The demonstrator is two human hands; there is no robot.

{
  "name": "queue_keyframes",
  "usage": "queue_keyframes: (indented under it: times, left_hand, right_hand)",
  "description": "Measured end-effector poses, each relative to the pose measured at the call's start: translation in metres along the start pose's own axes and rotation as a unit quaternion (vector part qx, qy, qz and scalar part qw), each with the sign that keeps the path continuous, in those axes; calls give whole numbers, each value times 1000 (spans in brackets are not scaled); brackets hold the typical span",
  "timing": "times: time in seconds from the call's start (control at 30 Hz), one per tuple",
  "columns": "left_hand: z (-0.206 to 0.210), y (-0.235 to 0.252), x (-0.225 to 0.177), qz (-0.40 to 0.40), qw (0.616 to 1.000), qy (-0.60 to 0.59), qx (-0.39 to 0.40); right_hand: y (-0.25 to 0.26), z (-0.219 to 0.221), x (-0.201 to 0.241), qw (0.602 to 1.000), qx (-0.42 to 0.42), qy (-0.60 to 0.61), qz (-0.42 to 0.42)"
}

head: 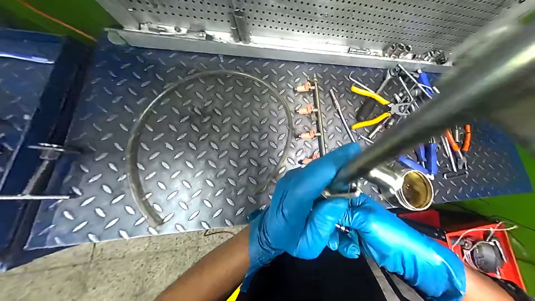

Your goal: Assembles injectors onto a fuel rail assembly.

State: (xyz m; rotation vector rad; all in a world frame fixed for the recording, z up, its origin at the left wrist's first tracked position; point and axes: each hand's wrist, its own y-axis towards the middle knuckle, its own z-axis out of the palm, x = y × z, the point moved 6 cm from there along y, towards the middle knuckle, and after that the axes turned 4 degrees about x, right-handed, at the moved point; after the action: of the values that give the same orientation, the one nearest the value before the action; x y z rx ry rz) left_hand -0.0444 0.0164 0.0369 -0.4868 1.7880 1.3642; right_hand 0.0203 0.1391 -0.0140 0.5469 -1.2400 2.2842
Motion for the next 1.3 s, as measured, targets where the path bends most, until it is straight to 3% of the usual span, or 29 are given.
queue_keyframes:
  times: [0.07, 0.13, 0.23, 0.33, 0.43, 0.67, 0.73, 0.87, 0.93, 1.03, 1.17, 1.3]
  left_hand:
    - [1, -2, 14, -34, 998, -22, -55]
    - [0, 0, 30, -96, 986, -70, -115]
    - [-6, 2, 48, -207, 956, -111, -175]
    - [-10, -5, 49, -266, 941, -111, -176]
    - [-6, -15, 40, -298, 935, -122, -150]
    - [-4, -45, 37, -374, 895, -152, -189]
    - [-9, -52, 34, -398, 881, -154, -205]
    - [-22, -67, 32, -439, 855, -174, -212]
    - [-24, -78, 31, -456, 840, -178, -234]
    - [-23, -85, 32, -444, 837, -185, -259]
    - [-21, -89, 32, -436, 834, -214, -262]
    - [-17, -91, 30, -443, 827, -240, -250]
  right_hand:
    - [-1, -6, -1, 997, -15, -69, -42]
    - [-11, -14, 3, 955, -76, -253, -133]
    - [-27, -22, 7, 779, -198, -513, -301]
    - [-28, -11, 7, 655, -229, -595, -406]
    - [-25, -5, 3, 607, -222, -615, -452]
    - [-27, 8, -13, 532, -171, -689, -461]
    - [-30, 1, -13, 539, -167, -701, -436]
    - [-33, -78, -10, 686, -288, -574, -341]
    - [-26, -108, -18, 726, -374, -518, -255]
    - [-6, -122, -38, 726, -439, -508, -148]
    - [21, -126, -49, 706, -472, -521, -88]
    - [31, -131, -47, 738, -467, -479, -89]
